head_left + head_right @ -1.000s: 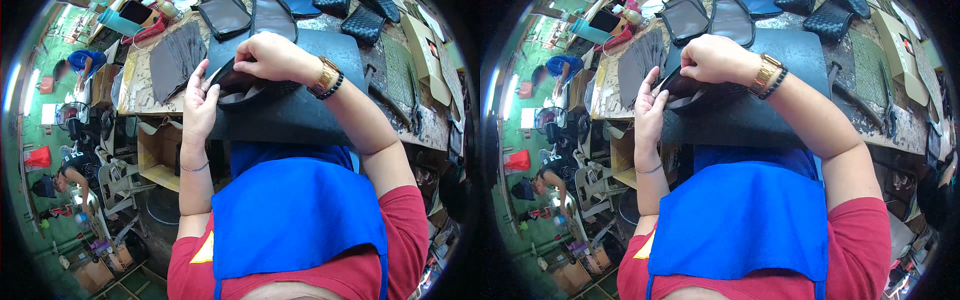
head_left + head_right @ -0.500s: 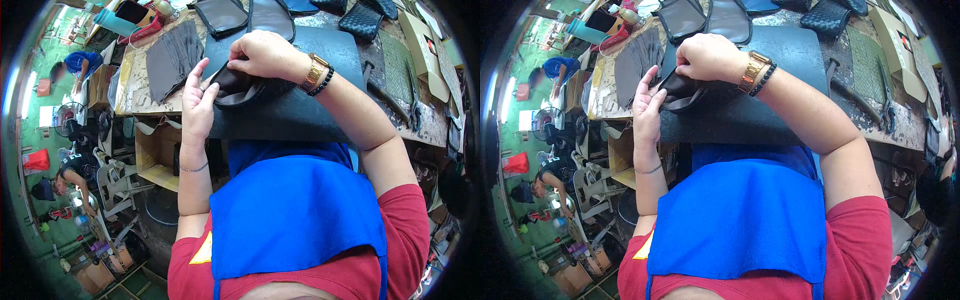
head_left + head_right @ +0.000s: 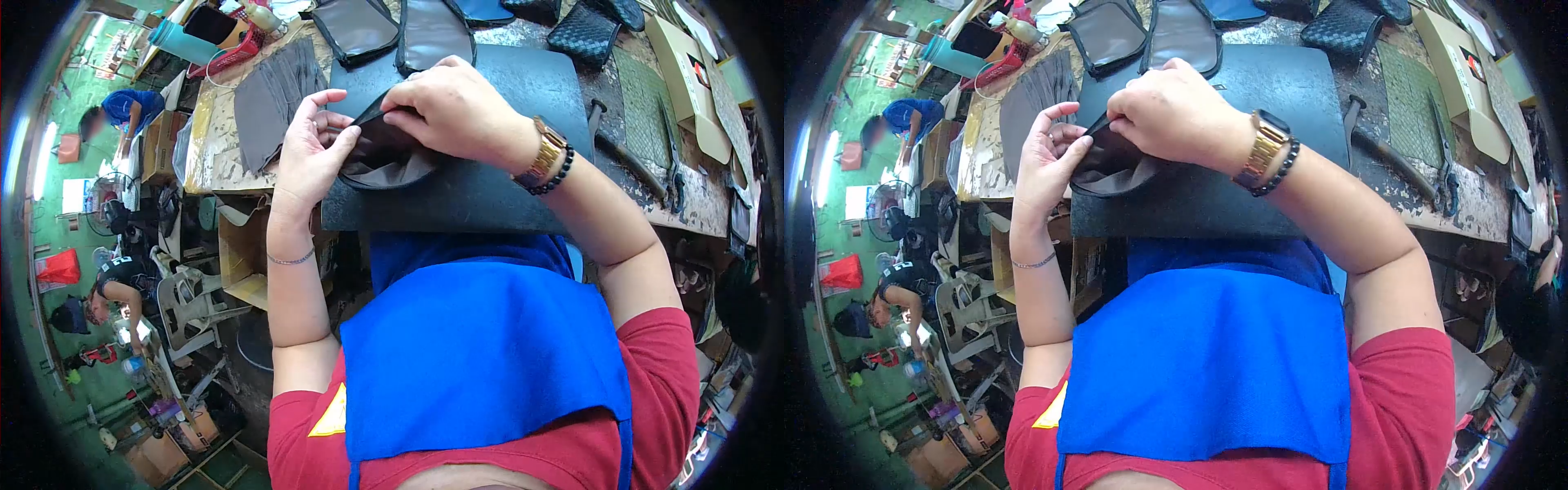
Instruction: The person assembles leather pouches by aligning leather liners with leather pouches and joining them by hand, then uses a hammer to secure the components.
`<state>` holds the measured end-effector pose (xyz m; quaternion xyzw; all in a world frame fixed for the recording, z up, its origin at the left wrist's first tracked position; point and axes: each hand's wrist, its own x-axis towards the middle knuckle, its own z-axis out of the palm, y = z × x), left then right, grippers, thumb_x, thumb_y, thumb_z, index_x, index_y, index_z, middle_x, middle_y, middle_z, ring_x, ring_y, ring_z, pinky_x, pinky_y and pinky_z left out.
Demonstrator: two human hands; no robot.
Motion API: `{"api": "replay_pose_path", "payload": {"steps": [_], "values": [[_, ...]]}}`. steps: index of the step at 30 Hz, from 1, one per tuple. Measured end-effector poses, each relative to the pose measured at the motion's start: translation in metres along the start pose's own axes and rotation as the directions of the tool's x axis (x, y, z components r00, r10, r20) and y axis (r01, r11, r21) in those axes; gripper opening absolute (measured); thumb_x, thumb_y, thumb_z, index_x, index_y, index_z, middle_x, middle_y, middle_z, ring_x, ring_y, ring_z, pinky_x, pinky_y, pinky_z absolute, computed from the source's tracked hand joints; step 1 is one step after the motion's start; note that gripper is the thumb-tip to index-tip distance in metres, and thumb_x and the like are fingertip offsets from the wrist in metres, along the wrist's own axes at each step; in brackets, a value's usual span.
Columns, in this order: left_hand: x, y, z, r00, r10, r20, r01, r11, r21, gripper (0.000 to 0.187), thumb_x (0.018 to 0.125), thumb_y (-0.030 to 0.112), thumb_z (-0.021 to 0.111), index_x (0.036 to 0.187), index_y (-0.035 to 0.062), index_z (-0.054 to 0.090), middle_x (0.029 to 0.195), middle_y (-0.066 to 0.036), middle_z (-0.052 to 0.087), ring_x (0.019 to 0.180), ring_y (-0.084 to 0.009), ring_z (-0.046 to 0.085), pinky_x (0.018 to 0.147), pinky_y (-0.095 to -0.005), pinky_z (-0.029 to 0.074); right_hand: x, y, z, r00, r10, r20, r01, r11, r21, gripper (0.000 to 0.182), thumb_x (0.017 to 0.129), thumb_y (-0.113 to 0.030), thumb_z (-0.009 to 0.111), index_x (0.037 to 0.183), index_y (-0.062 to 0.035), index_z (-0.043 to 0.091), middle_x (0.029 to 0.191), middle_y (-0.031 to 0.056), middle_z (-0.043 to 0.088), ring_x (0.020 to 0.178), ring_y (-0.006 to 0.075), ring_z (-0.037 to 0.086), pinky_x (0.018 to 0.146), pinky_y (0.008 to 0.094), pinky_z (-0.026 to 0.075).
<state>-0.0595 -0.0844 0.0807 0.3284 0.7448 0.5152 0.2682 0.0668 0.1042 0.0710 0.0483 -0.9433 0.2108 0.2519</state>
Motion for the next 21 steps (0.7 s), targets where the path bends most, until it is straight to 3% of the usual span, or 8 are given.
{"api": "replay_pose_path", "payload": {"steps": [7, 21], "values": [[0.004, -0.004, 0.009, 0.975, 0.095, 0.203, -0.034, 0.958, -0.283, 0.054, 0.098, -0.005, 0.043, 0.15, 0.0044, 0.03, 0.131, -0.017, 0.058, 0.112, -0.0138, 0.059, 0.097, -0.0266, 0.048, -0.007, 0.008, -0.005, 0.997, 0.075, -0.008, -0.075, 0.993, -0.09, 0.014, 0.086, -0.025, 0.064, 0.086, -0.0144, 0.073, 0.084, 0.0055, 0.07, 0.091, 0.0246, 0.067, 0.08, 0.0419, 0.043], [-0.003, -0.003, 0.014, 0.976, 0.086, 0.199, -0.007, 0.929, -0.371, 0.057, 0.097, -0.008, 0.04, 0.151, 0.003, 0.026, 0.137, -0.021, 0.054, 0.12, -0.0178, 0.057, 0.105, -0.03, 0.046, 0.002, 0.015, -0.001, 0.991, 0.131, 0.027, -0.123, 0.97, -0.21, 0.014, 0.083, -0.031, 0.07, 0.083, -0.0173, 0.073, 0.083, 0.004, 0.07, 0.094, 0.0244, 0.065, 0.082, 0.0433, 0.041]]}}
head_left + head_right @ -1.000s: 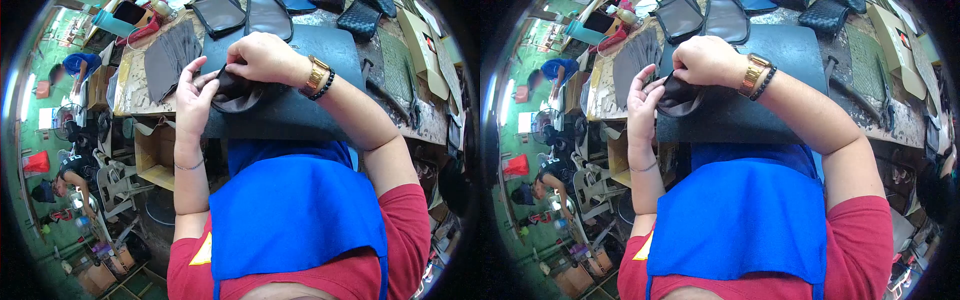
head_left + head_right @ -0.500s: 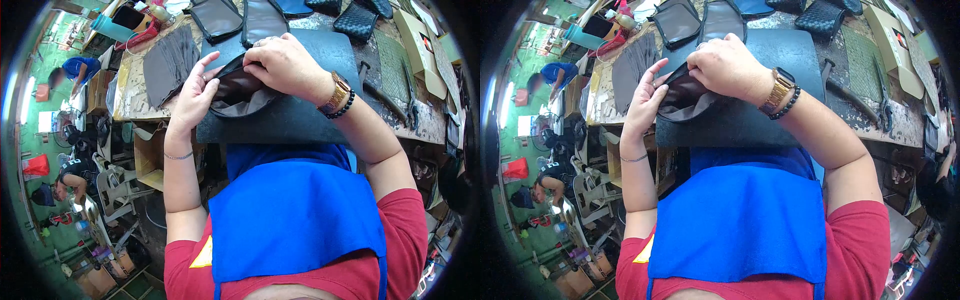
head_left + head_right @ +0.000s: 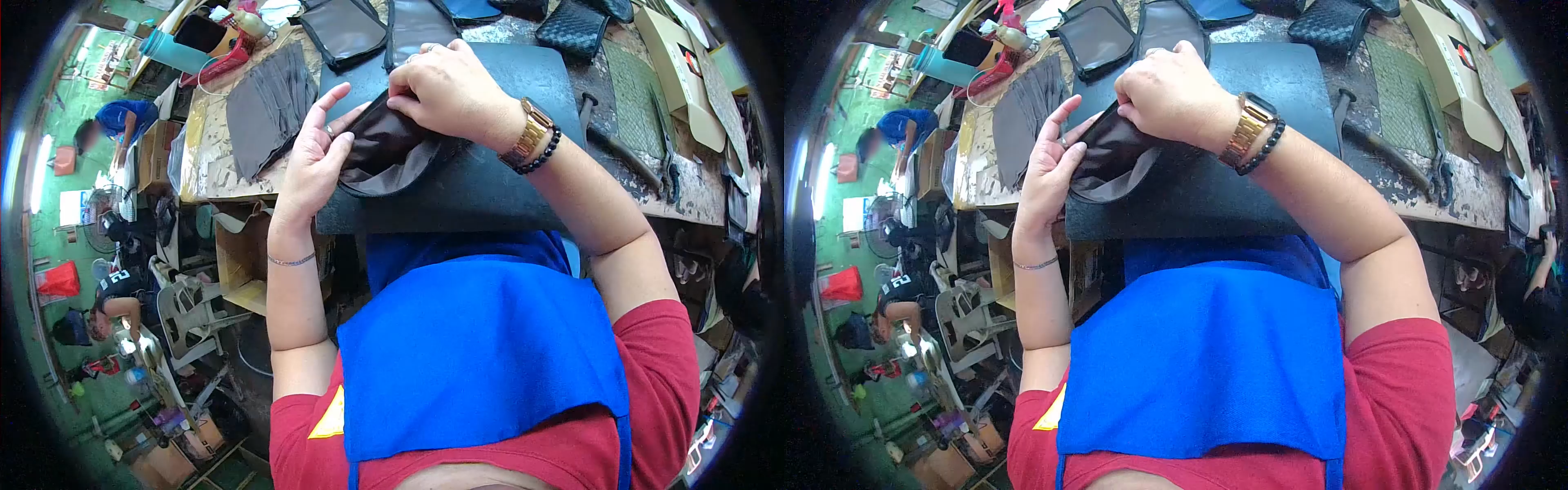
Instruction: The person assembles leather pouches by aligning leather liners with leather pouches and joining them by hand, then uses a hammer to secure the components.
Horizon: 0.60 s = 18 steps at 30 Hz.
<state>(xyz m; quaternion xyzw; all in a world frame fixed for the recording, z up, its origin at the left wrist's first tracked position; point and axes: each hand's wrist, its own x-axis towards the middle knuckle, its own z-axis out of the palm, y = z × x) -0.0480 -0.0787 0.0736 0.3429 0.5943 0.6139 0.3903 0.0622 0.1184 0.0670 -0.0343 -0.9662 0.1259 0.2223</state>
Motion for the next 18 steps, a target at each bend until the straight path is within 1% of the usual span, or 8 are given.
{"api": "replay_pose_path", "payload": {"steps": [7, 10, 13, 14, 16, 17, 18], "values": [[0.002, 0.003, 0.002, 0.998, -0.046, 0.03, 0.047, 0.999, -0.026, 0.056, 0.096, -0.009, 0.04, 0.15, 0.0028, 0.027, 0.137, -0.022, 0.054, 0.121, -0.0192, 0.057, 0.105, -0.0302, 0.046, 0.003, 0.001, 0.002, 1.0, 0.008, 0.023, -0.008, 1.0, 0.004, 0.012, 0.083, -0.029, 0.069, 0.082, -0.0174, 0.072, 0.082, 0.0049, 0.07, 0.092, 0.0253, 0.065, 0.082, 0.0442, 0.041], [0.005, 0.005, 0.002, 0.998, -0.056, 0.022, 0.056, 0.998, 0.001, 0.055, 0.096, -0.006, 0.048, 0.147, 0.0026, 0.031, 0.133, -0.02, 0.057, 0.115, -0.0178, 0.06, 0.1, -0.0297, 0.049, 0.002, 0.0, 0.002, 1.0, -0.003, 0.02, 0.003, 1.0, -0.003, 0.012, 0.083, -0.028, 0.068, 0.081, -0.0172, 0.072, 0.081, 0.005, 0.07, 0.091, 0.0251, 0.065, 0.081, 0.0442, 0.041], [0.012, 0.01, 0.008, 0.999, -0.014, -0.048, 0.024, 0.976, 0.216, 0.048, 0.093, -0.002, 0.058, 0.139, 0.0034, 0.042, 0.119, -0.016, 0.064, 0.102, -0.0157, 0.064, 0.09, -0.0292, 0.053, -0.001, -0.001, 0.003, 0.999, -0.037, -0.013, 0.036, 0.999, -0.028, 0.013, 0.083, -0.028, 0.068, 0.081, -0.0166, 0.071, 0.079, 0.0047, 0.069, 0.091, 0.0248, 0.065, 0.081, 0.0443, 0.042], [0.015, 0.013, 0.01, 0.998, -0.015, -0.059, 0.033, 0.951, 0.307, 0.047, 0.091, -0.002, 0.061, 0.135, 0.0039, 0.045, 0.115, -0.014, 0.065, 0.1, -0.015, 0.064, 0.088, -0.0284, 0.053, -0.002, -0.001, 0.003, 0.998, -0.052, -0.029, 0.051, 0.998, -0.04, 0.013, 0.083, -0.028, 0.067, 0.081, -0.0164, 0.071, 0.079, 0.0046, 0.069, 0.091, 0.0247, 0.065, 0.081, 0.0443, 0.042], [0.023, 0.02, 0.016, 0.997, -0.008, -0.08, 0.046, 0.876, 0.48, 0.044, 0.088, -0.001, 0.066, 0.128, 0.0048, 0.05, 0.106, -0.01, 0.066, 0.096, -0.0137, 0.064, 0.086, -0.0267, 0.052, -0.005, -0.003, -0.001, 0.995, -0.1, -0.028, 0.098, 0.993, -0.058, 0.013, 0.083, -0.028, 0.068, 0.083, -0.0151, 0.071, 0.082, 0.0049, 0.069, 0.091, 0.0252, 0.065, 0.08, 0.0439, 0.043], [0.025, 0.025, 0.018, 0.996, 0.019, -0.091, 0.036, 0.829, 0.558, 0.041, 0.087, 0.0, 0.066, 0.125, 0.0049, 0.052, 0.104, -0.01, 0.067, 0.094, -0.0131, 0.064, 0.084, -0.0264, 0.052, -0.006, -0.004, -0.004, 0.992, -0.124, -0.03, 0.121, 0.99, -0.072, 0.014, 0.083, -0.028, 0.068, 0.084, -0.0145, 0.071, 0.083, 0.0051, 0.069, 0.091, 0.0254, 0.065, 0.08, 0.0437, 0.043], [0.026, 0.029, 0.02, 0.994, 0.046, -0.099, 0.027, 0.775, 0.631, 0.038, 0.087, 0.0, 0.067, 0.122, 0.0049, 0.053, 0.102, -0.009, 0.067, 0.092, -0.0124, 0.064, 0.083, -0.0261, 0.052, -0.012, -0.008, -0.007, 0.987, -0.129, -0.096, 0.122, 0.99, -0.076, 0.017, 0.082, -0.027, 0.07, 0.084, -0.0105, 0.07, 0.09, 0.007, 0.069, 0.094, 0.0259, 0.064, 0.08, 0.0425, 0.044]]}}
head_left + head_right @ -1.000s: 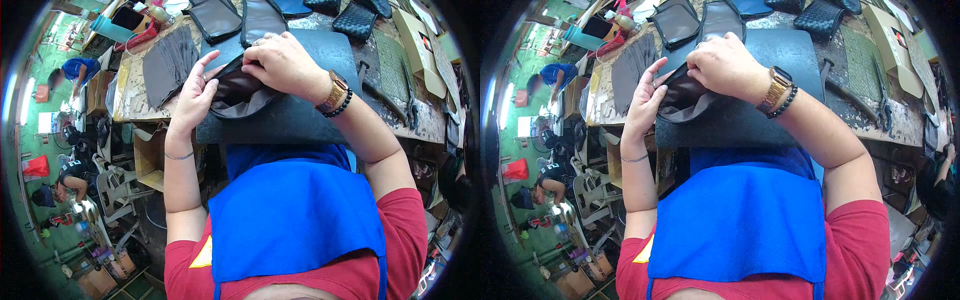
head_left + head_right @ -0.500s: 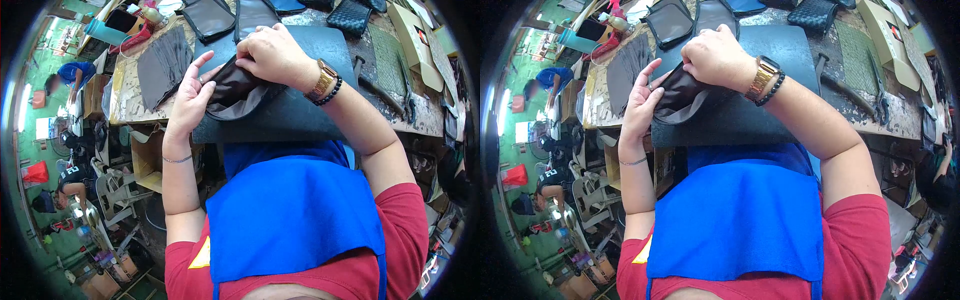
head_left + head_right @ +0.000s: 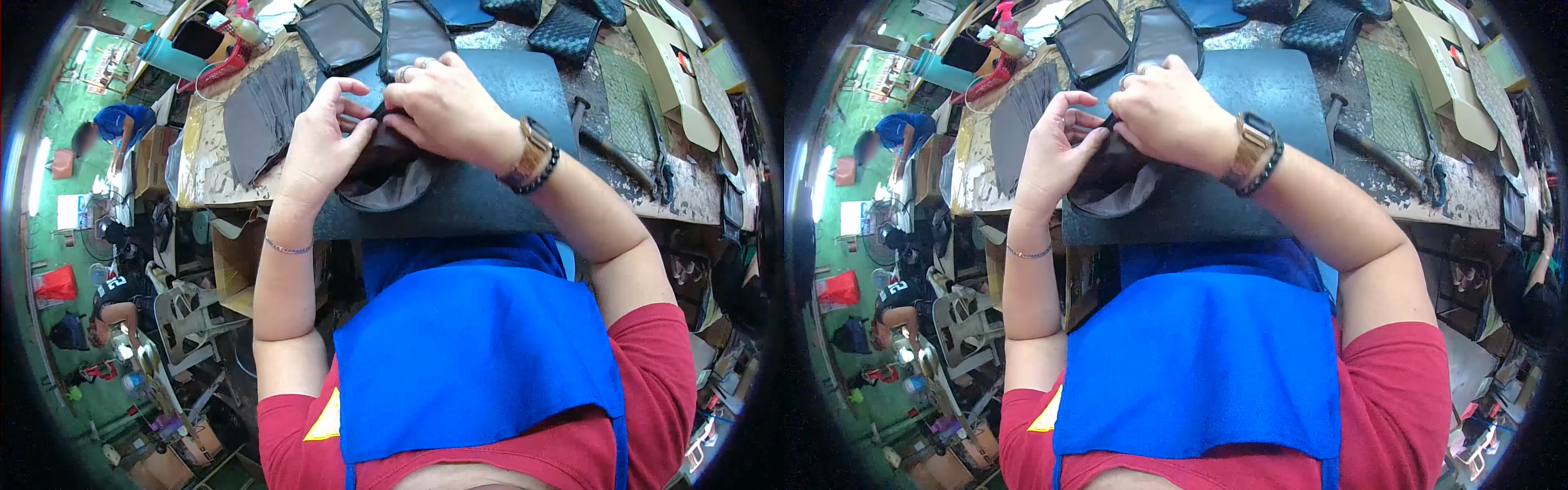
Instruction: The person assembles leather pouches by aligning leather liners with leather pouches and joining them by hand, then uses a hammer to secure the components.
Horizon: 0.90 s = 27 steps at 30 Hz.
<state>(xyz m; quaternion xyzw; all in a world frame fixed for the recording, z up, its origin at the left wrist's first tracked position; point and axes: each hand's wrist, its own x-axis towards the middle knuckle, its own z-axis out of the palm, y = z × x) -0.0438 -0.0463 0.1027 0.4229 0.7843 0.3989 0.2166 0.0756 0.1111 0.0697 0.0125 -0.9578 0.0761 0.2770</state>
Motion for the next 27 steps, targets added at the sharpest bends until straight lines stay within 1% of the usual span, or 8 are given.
{"api": "replay_pose_path", "payload": {"steps": [6, 9, 13, 15, 17, 21, 26, 27], "values": [[-0.002, -0.002, 0.003, 0.997, 0.046, -0.06, -0.04, 0.996, 0.086, 0.032, 0.086, 0.003, 0.067, 0.116, 0.0046, 0.055, 0.093, -0.006, 0.065, 0.081, -0.0103, 0.062, 0.075, -0.0254, 0.051, -0.012, -0.016, -0.024, 0.994, 0.109, 0.003, -0.108, 0.986, -0.128, 0.011, 0.083, -0.019, 0.065, 0.086, -0.0082, 0.067, 0.088, 0.0079, 0.067, 0.096, 0.0245, 0.064, 0.081, 0.0414, 0.043], [-0.001, -0.004, 0.008, 0.991, 0.072, -0.114, -0.057, 0.99, 0.13, 0.03, 0.085, 0.002, 0.064, 0.114, 0.0045, 0.055, 0.09, -0.011, 0.068, 0.076, -0.0181, 0.067, 0.071, -0.0328, 0.054, -0.015, -0.024, -0.027, 0.987, 0.146, 0.062, -0.137, 0.983, -0.121, 0.008, 0.084, -0.015, 0.061, 0.087, -0.0097, 0.066, 0.088, 0.0073, 0.067, 0.09, 0.0237, 0.066, 0.081, 0.0416, 0.043], [-0.004, -0.001, 0.011, 0.982, 0.099, -0.159, -0.067, 0.978, 0.196, 0.031, 0.084, 0.002, 0.063, 0.114, 0.005, 0.055, 0.088, -0.012, 0.067, 0.074, -0.0199, 0.066, 0.07, -0.0334, 0.054, -0.022, -0.035, -0.03, 0.99, 0.132, 0.047, -0.126, 0.986, -0.111, 0.008, 0.085, -0.014, 0.058, 0.086, -0.0101, 0.065, 0.085, 0.0068, 0.068, 0.082, 0.023, 0.069, 0.08, 0.0417, 0.042], [-0.005, -0.003, 0.012, 0.977, 0.118, -0.178, -0.08, 0.974, 0.211, 0.032, 0.084, 0.002, 0.063, 0.114, 0.0051, 0.055, 0.088, -0.012, 0.067, 0.073, -0.0207, 0.066, 0.07, -0.0334, 0.054, -0.021, -0.036, -0.031, 0.972, 0.186, 0.146, -0.174, 0.98, -0.093, 0.009, 0.086, -0.015, 0.058, 0.085, -0.01, 0.065, 0.085, 0.0079, 0.07, 0.083, 0.0227, 0.069, 0.08, 0.042, 0.042], [-0.007, -0.001, 0.011, 0.979, 0.098, -0.177, -0.062, 0.979, 0.196, 0.033, 0.084, 0.002, 0.063, 0.116, 0.005, 0.055, 0.088, -0.012, 0.066, 0.073, -0.0199, 0.066, 0.07, -0.033, 0.054, -0.02, -0.029, -0.032, 0.938, 0.236, 0.253, -0.231, 0.972, -0.053, 0.01, 0.087, -0.017, 0.059, 0.085, -0.0102, 0.066, 0.085, 0.0087, 0.071, 0.082, 0.0227, 0.069, 0.081, 0.0425, 0.042], [-0.016, -0.005, 0.004, 0.997, -0.017, -0.08, 0.02, 0.999, 0.025, 0.037, 0.086, 0.0, 0.064, 0.121, 0.0048, 0.052, 0.097, -0.006, 0.06, 0.079, -0.0097, 0.057, 0.072, -0.024, 0.049, -0.016, -0.007, -0.025, 0.985, 0.165, 0.05, -0.163, 0.985, -0.048, 0.016, 0.087, -0.027, 0.067, 0.089, -0.0114, 0.068, 0.085, 0.0076, 0.071, 0.085, 0.0243, 0.068, 0.084, 0.0457, 0.042], [-0.024, -0.012, 0.007, 0.997, -0.075, -0.023, 0.073, 0.994, -0.084, 0.044, 0.087, -0.001, 0.063, 0.128, 0.0047, 0.049, 0.102, -0.005, 0.056, 0.08, -0.0064, 0.053, 0.073, -0.0208, 0.047, -0.003, 0.014, -0.028, 0.977, 0.137, 0.165, -0.164, 0.972, 0.168, 0.017, 0.085, -0.032, 0.07, 0.081, -0.0153, 0.069, 0.083, 0.0048, 0.07, 0.093, 0.0257, 0.066, 0.084, 0.0457, 0.043], [-0.024, -0.015, 0.008, 0.996, -0.084, -0.018, 0.082, 0.991, -0.107, 0.046, 0.087, -0.002, 0.063, 0.13, 0.0049, 0.048, 0.103, -0.005, 0.056, 0.081, -0.0059, 0.053, 0.073, -0.0205, 0.047, -0.005, 0.014, -0.025, 0.993, 0.065, 0.098, -0.079, 0.985, 0.152, 0.017, 0.085, -0.031, 0.07, 0.081, -0.0152, 0.068, 0.082, 0.0042, 0.069, 0.094, 0.0252, 0.065, 0.085, 0.0461, 0.043]]}}
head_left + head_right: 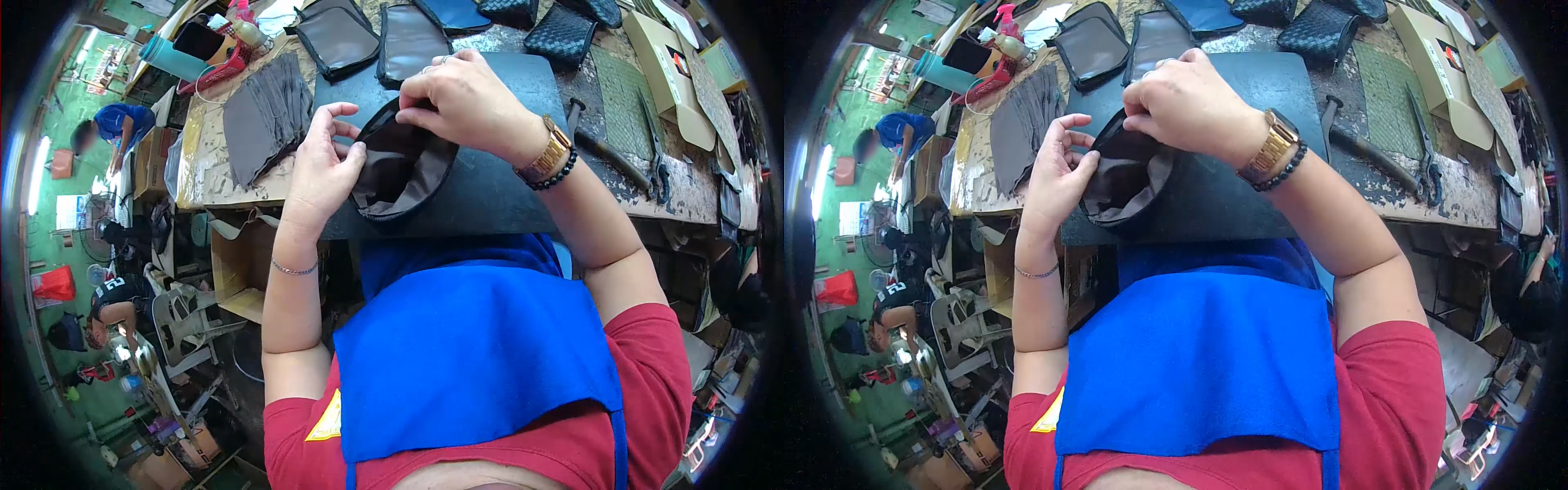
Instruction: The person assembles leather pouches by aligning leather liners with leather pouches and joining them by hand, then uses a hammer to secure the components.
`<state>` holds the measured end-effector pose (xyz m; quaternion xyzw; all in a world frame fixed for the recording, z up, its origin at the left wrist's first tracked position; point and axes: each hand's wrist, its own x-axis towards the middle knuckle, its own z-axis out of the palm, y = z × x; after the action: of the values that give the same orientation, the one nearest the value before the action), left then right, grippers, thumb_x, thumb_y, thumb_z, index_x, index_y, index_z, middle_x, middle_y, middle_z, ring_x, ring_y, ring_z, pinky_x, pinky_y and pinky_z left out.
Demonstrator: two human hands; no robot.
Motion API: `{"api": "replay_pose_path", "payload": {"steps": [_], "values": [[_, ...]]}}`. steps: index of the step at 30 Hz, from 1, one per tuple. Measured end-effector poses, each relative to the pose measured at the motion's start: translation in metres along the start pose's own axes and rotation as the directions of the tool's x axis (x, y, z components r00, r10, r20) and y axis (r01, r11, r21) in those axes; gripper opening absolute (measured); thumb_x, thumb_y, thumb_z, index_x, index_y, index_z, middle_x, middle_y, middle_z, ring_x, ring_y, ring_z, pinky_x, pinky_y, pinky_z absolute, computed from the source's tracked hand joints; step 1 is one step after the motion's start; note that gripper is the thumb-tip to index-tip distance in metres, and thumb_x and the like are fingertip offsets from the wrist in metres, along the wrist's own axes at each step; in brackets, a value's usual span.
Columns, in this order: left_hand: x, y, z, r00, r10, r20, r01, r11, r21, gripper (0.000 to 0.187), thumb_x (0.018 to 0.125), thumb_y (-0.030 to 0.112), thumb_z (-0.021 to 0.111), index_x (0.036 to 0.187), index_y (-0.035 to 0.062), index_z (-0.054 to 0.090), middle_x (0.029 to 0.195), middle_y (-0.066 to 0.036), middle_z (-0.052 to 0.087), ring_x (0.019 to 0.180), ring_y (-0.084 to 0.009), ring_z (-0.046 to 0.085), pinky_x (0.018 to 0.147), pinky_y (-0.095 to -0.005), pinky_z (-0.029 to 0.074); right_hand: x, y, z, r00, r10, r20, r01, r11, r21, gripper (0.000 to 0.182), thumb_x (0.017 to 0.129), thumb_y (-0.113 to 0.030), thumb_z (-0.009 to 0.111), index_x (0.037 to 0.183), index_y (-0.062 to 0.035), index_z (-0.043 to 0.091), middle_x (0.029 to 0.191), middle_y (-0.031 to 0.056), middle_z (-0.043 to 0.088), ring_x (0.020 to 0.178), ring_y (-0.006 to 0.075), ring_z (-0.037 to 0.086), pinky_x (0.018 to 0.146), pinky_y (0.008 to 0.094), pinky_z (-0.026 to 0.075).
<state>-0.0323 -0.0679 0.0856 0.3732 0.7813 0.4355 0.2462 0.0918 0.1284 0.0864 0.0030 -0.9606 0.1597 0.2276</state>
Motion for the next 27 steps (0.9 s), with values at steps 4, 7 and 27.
{"api": "replay_pose_path", "payload": {"steps": [4, 7, 27], "values": [[0.0, -0.012, 0.004, 0.996, 0.064, -0.062, -0.066, 0.997, -0.039, 0.045, 0.084, 0.0, 0.061, 0.128, 0.0051, 0.052, 0.1, -0.008, 0.062, 0.075, -0.0098, 0.059, 0.07, -0.0252, 0.051, -0.007, 0.004, 0.008, 0.982, -0.159, -0.107, 0.154, 0.987, -0.054, 0.016, 0.086, -0.029, 0.07, 0.082, -0.0146, 0.066, 0.08, 0.0031, 0.067, 0.099, 0.0237, 0.063, 0.09, 0.0485, 0.043], [-0.001, -0.008, 0.005, 0.995, 0.087, -0.053, -0.089, 0.996, -0.029, 0.048, 0.085, 0.0, 0.061, 0.132, 0.0055, 0.051, 0.101, -0.008, 0.062, 0.078, -0.0093, 0.058, 0.072, -0.0249, 0.051, -0.009, 0.006, 0.011, 0.975, -0.161, -0.152, 0.15, 0.985, -0.086, 0.015, 0.087, -0.028, 0.068, 0.085, -0.0137, 0.064, 0.081, 0.0035, 0.066, 0.103, 0.0234, 0.062, 0.095, 0.0513, 0.042], [-0.005, -0.002, 0.013, 0.994, 0.099, 0.053, -0.083, 0.965, -0.248, 0.054, 0.092, -0.005, 0.058, 0.143, 0.0054, 0.044, 0.125, -0.012, 0.062, 0.1, -0.008, 0.058, 0.09, -0.0236, 0.049, -0.007, 0.025, 0.012, 0.993, -0.019, -0.114, 0.053, 0.953, 0.299, 0.021, 0.087, -0.026, 0.069, 0.089, -0.0056, 0.069, 0.083, 0.0164, 0.069, 0.081, 0.0348, 0.068, 0.073, 0.041, 0.054]]}}
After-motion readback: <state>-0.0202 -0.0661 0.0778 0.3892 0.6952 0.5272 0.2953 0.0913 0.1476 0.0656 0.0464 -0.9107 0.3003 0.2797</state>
